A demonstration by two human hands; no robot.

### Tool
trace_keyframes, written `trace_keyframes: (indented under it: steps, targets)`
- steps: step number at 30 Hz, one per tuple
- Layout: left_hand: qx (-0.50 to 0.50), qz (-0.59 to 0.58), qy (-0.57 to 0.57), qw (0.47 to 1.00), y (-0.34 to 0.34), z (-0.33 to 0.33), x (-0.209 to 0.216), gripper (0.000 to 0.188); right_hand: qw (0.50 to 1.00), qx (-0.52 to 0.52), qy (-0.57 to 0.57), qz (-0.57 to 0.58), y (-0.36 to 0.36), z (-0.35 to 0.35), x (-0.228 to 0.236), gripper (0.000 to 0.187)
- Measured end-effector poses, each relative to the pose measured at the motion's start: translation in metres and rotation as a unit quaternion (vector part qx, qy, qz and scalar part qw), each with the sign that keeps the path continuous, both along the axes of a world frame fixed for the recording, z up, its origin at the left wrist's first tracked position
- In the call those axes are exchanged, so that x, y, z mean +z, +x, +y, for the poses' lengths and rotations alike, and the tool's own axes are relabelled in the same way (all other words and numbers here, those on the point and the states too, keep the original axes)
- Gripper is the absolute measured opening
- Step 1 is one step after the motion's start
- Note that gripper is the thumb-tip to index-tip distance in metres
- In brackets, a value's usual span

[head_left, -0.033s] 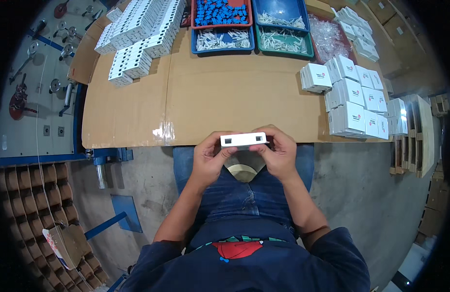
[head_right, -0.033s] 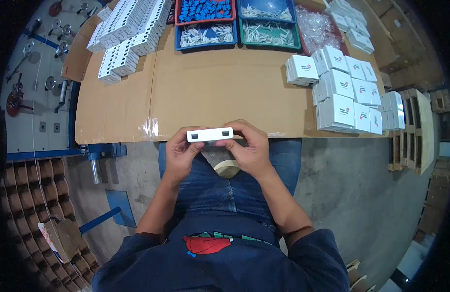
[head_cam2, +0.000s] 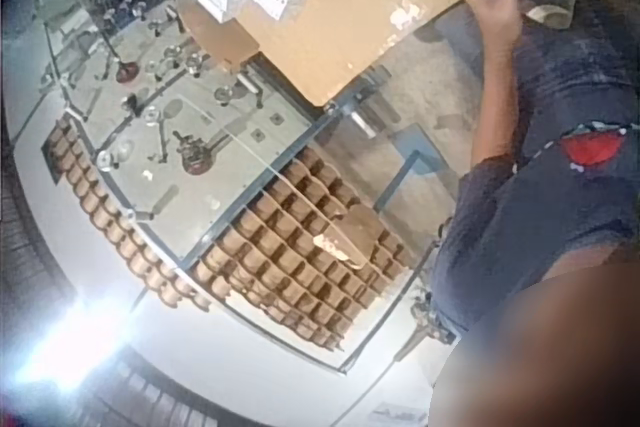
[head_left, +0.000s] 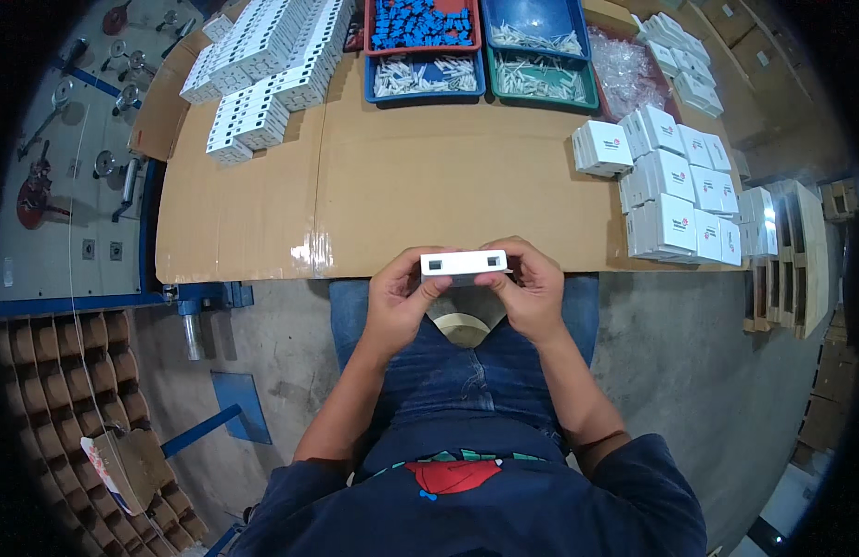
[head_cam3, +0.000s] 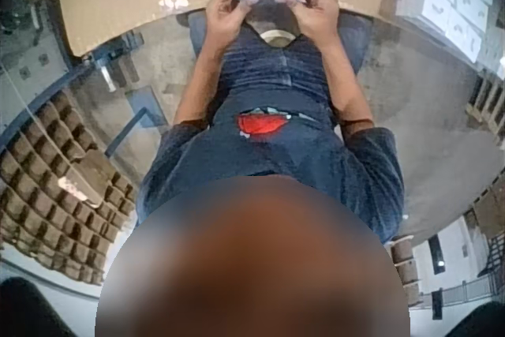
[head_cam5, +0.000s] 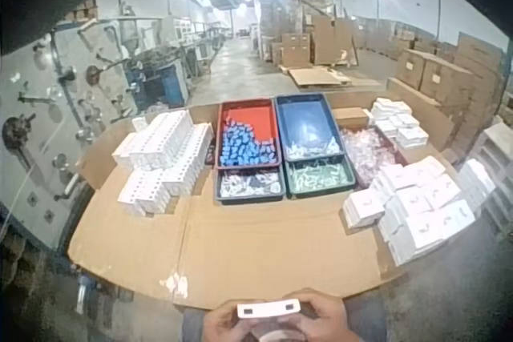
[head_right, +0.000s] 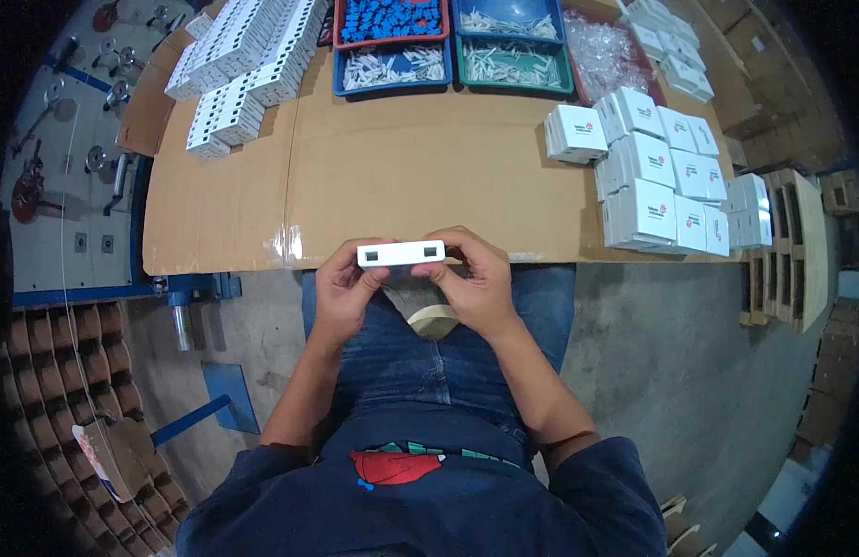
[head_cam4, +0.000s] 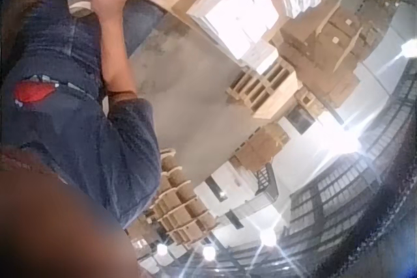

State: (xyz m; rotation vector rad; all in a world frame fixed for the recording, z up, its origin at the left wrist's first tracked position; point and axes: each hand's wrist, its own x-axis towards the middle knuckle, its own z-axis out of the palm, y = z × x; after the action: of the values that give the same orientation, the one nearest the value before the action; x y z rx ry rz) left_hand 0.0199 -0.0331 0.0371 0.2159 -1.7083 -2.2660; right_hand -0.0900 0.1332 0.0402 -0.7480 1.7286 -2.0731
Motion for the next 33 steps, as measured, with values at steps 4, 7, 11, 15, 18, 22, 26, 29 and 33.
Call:
trace_keyframes:
  steps: [4,7,11,15,18,22,26,29,33]
  targets:
    - [0.002,-0.01,0.017,1.0,-0.01,-0.004,-0.002,0.036,0.998,-0.001,0.007,-0.056,-0.002,-0.002,-0.001,0.026]
    - [-0.039,-0.029,0.137,0.989,-0.016,-0.004,-0.012,0.051,0.991,-0.017,0.017,-0.13,-0.004,-0.009,0.0,0.028]
    - [-0.107,-0.12,0.4,0.902,-0.025,0.003,-0.01,0.066,0.973,-0.067,0.195,0.106,-0.014,-0.014,0.003,0.04]
    - [-0.12,-0.129,0.434,0.883,-0.019,0.016,-0.016,0.064,0.932,-0.11,0.233,0.255,-0.018,-0.01,-0.008,0.062]
    - [-0.115,-0.137,0.45,0.875,-0.015,0.017,-0.038,0.059,0.935,0.036,0.206,0.286,-0.013,-0.006,0.005,0.078]
    - [-0.084,-0.156,0.454,0.873,-0.015,0.022,-0.042,0.056,0.921,0.119,0.204,0.31,-0.01,-0.012,-0.005,0.086]
    - [-0.08,-0.129,0.488,0.86,-0.02,0.027,-0.027,0.054,0.927,0.109,0.2,0.299,-0.014,-0.014,-0.004,0.08]
    - [-0.032,-0.133,0.462,0.876,-0.021,0.032,-0.022,0.053,0.924,0.096,0.204,0.31,-0.011,-0.016,-0.006,0.073]
    - [-0.005,-0.13,0.476,0.87,-0.021,0.041,-0.017,0.053,0.915,0.096,0.178,0.349,-0.011,-0.017,-0.015,0.069]
